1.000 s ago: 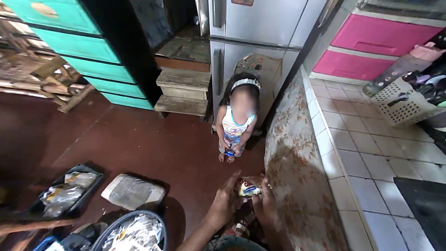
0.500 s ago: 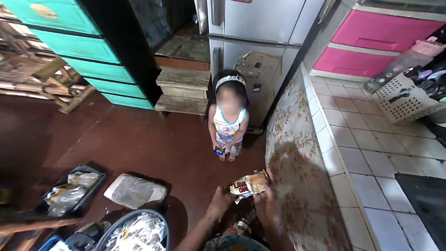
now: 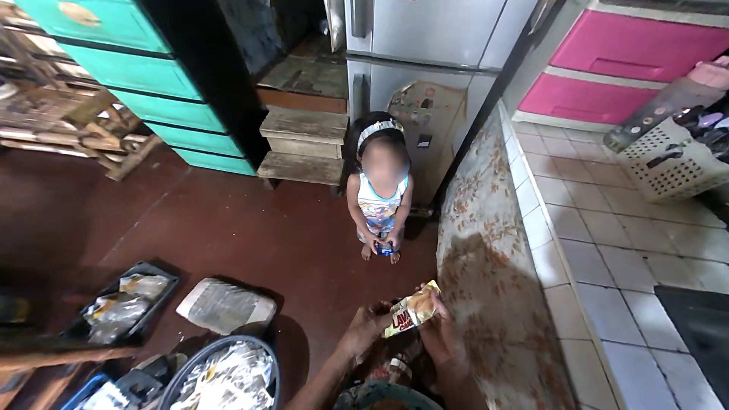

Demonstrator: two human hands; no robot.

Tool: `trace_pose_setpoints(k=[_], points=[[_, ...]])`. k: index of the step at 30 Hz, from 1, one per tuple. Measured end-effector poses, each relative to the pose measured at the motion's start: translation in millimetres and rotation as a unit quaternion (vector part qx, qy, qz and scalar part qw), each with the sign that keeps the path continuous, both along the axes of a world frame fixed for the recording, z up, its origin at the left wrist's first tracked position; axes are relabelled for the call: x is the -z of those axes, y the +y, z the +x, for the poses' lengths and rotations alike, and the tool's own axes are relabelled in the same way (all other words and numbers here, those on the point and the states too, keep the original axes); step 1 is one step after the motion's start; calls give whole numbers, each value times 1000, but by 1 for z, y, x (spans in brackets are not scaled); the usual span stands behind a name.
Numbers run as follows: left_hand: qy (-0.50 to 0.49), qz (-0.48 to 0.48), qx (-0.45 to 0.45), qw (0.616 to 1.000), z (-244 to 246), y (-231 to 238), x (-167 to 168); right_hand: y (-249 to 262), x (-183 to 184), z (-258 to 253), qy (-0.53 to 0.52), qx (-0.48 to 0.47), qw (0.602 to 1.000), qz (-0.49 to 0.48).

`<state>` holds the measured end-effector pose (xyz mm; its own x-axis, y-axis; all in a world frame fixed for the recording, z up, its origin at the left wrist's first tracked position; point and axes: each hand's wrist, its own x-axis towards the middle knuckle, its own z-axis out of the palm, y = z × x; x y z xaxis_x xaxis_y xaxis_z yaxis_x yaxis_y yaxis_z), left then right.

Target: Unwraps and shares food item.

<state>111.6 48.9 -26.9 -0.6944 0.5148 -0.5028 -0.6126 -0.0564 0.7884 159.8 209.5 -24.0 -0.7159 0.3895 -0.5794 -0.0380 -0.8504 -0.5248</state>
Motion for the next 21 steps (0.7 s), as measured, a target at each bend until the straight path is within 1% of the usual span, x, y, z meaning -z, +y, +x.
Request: trace_pose_setpoints(k=[4, 7, 9, 11, 13, 15, 17, 19, 21], points=[[17, 19, -21, 999, 1, -4, 2, 8, -3, -4, 6, 33, 999, -8], [17, 49, -44, 998, -3, -15, 7, 30, -1, -2, 55, 39, 998, 19], [12, 69, -56, 996, -7, -22, 10, 50, 3, 2, 96, 38, 992, 67], [-10, 103, -66, 992, -12, -29, 5, 69, 8, 10, 104, 55, 983, 143], [-26, 126, -68, 989, -16, -32, -3, 80, 6, 21, 68, 40, 971, 224], [-17, 138, -60, 988, -19, -34, -8, 87, 6, 31, 38, 3, 972, 234], [-3, 149, -43, 988, -22, -35, -10, 87, 0, 37, -13, -90, 967, 237], [16, 148, -19, 989, -24, -35, -10, 76, -8, 37, -71, -166, 941, 286], [64, 119, 10, 991, -27, -32, -11, 65, -17, 33, -86, -225, 898, 368]])
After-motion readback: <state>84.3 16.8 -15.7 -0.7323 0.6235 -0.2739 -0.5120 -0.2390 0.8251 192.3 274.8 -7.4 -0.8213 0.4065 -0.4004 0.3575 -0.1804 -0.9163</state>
